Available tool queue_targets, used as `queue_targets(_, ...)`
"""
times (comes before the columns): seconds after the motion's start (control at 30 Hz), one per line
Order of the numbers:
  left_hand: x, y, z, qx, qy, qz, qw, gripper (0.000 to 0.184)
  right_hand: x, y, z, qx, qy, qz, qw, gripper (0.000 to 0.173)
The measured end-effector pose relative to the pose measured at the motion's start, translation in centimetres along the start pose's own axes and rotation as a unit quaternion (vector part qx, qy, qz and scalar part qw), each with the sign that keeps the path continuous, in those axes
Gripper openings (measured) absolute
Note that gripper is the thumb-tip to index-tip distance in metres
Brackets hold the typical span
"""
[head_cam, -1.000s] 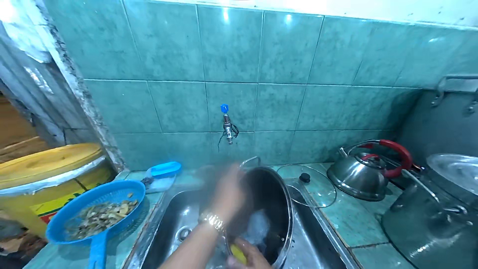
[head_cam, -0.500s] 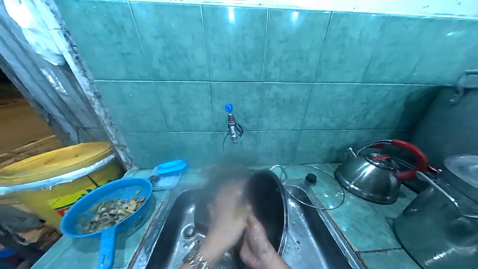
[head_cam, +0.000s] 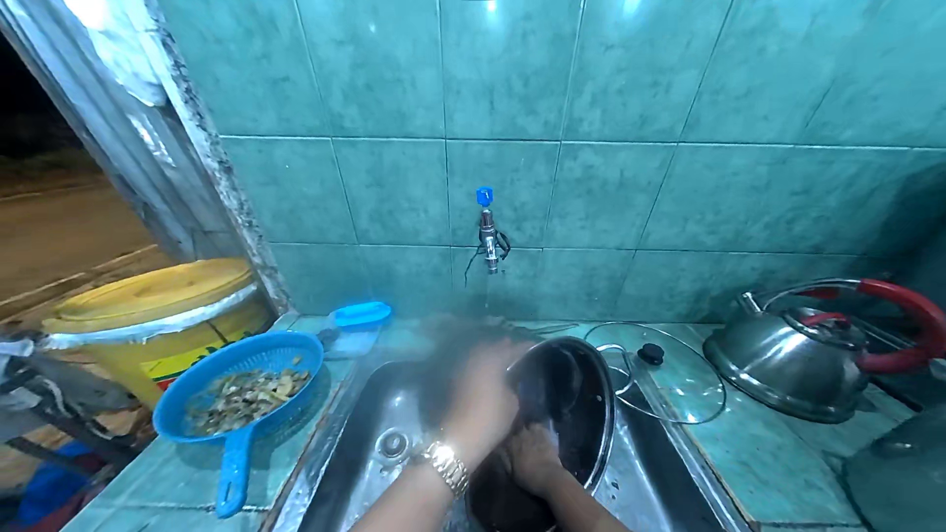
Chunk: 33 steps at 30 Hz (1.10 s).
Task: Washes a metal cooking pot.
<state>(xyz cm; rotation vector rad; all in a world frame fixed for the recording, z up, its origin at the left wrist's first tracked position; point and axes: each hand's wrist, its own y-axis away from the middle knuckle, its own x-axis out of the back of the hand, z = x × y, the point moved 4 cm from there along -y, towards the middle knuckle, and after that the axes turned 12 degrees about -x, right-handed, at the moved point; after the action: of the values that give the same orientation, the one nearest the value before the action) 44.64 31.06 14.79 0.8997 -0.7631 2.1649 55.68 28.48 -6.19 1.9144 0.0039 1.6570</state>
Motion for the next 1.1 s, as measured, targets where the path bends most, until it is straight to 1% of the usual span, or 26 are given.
queue_targets(0.07,-0.5,-0.1,0.4,-0.008,-0.013,0.0,1.0,0.062,-0.7,0.9,-1.1,0.005,-0.045,-0.022,0.999,0.063)
queue_targets(0.1,-0.7,-0.2,0.7,-0.01,-0.021,-0.002,1.0,0.063,-1.0,1.6,-1.8,0.017,-0.089,-0.028,0.995,0.068)
queue_targets(0.13,-0.8,-0.3,0.9,-0.013,-0.027,-0.006,1.0,0.065,-1.1,2.3,-2.8,0.026,-0.137,-0.021,0.99,0.07)
queue_targets(0.2,-1.2,-0.3,1.2,-0.026,-0.044,-0.002,0.999,0.067,-1.0,4.0,-4.7,0.035,-0.229,-0.011,0.973,0.054)
queue_targets(0.23,-1.3,-0.4,1.2,-0.036,-0.053,0.0,0.998,0.067,-0.5,5.1,-5.3,0.034,-0.29,-0.017,0.956,0.05)
queue_targets(0.27,-1.4,-0.5,1.3,-0.049,-0.06,0.002,0.997,0.066,0.2,6.5,-5.6,0.032,-0.37,-0.021,0.928,0.047)
queue_targets(0.33,-1.1,-0.9,1.3,-0.071,-0.059,-0.004,0.996,0.061,1.3,9.9,-5.4,0.052,-0.523,-0.02,0.851,0.046)
queue_targets(0.37,-0.8,-1.1,1.3,-0.078,-0.06,-0.004,0.995,0.059,1.2,11.4,-4.9,0.074,-0.553,-0.011,0.83,0.046)
queue_targets(0.4,-0.5,-1.2,1.2,-0.082,-0.057,0.001,0.995,0.056,0.8,12.7,-4.1,0.106,-0.541,0.024,0.834,0.046)
queue_targets(0.43,-0.2,-1.4,1.1,-0.085,-0.052,0.004,0.995,0.055,0.1,13.5,-2.9,0.129,-0.498,0.064,0.855,0.043)
queue_targets(0.47,0.1,-1.4,1.0,-0.087,-0.052,0.004,0.995,0.054,-0.5,13.8,-1.2,0.134,-0.419,0.088,0.894,0.039)
queue_targets(0.5,0.3,-1.5,0.9,-0.089,-0.055,0.001,0.995,0.053,-1.1,13.4,1.0,0.123,-0.311,0.101,0.937,0.036)
queue_targets(0.53,0.5,-1.6,0.8,-0.094,-0.059,-0.003,0.994,0.053,-1.2,12.5,3.5,0.108,-0.202,0.12,0.966,0.037)
queue_targets(0.57,0.6,-1.7,0.8,-0.1,-0.06,-0.009,0.993,0.053,-0.7,11.3,6.0,0.095,-0.101,0.134,0.981,0.04)
queue_targets(0.6,0.6,-1.9,0.7,-0.099,-0.06,-0.019,0.993,0.053,0.3,10.1,8.2,0.09,-0.02,0.146,0.985,0.042)
queue_targets(0.63,0.6,-2.1,0.6,-0.099,-0.059,-0.023,0.993,0.054,1.4,9.1,9.8,0.087,0.037,0.158,0.983,0.044)
queue_targets(0.67,0.7,-2.1,0.6,-0.099,-0.056,-0.023,0.993,0.054,2.5,8.5,10.8,0.089,0.069,0.169,0.979,0.043)
queue_targets(0.7,0.8,-2.0,0.6,-0.103,-0.049,-0.016,0.993,0.052,3.0,8.1,11.3,0.093,0.077,0.19,0.974,0.041)
queue_targets(0.77,1.0,-1.7,0.5,-0.101,-0.035,-0.004,0.994,0.049,2.5,8.0,10.9,0.09,0.052,0.22,0.97,0.038)
queue_targets(0.8,1.0,-1.7,0.4,-0.093,-0.031,-0.001,0.995,0.049,1.8,8.4,9.9,0.076,0.038,0.202,0.976,0.039)
queue_targets(0.87,0.8,-1.7,0.2,-0.07,-0.025,-0.002,0.997,0.049,0.0,9.7,6.7,0.036,0.003,0.114,0.993,0.045)
queue_targets(0.9,0.7,-1.8,0.3,-0.066,-0.024,0.002,0.998,0.049,-0.7,10.3,4.8,0.024,-0.033,0.087,0.995,0.045)
queue_targets(0.97,0.6,-1.8,0.6,-0.063,-0.023,0.008,0.998,0.048,-1.1,11.3,1.2,0.02,-0.142,0.039,0.989,0.043)
queue_targets(1.03,0.6,-1.7,0.9,-0.064,-0.024,0.005,0.998,0.048,-0.8,11.8,-1.1,0.056,-0.245,-0.003,0.968,0.044)
queue_targets(1.07,0.6,-1.7,1.0,-0.066,-0.03,0.001,0.997,0.049,-0.8,11.5,-1.2,0.081,-0.269,-0.011,0.96,0.043)
queue_targets(1.1,0.6,-1.5,1.1,-0.073,-0.036,0.001,0.997,0.049,-1.0,10.9,-0.8,0.1,-0.264,-0.014,0.959,0.042)
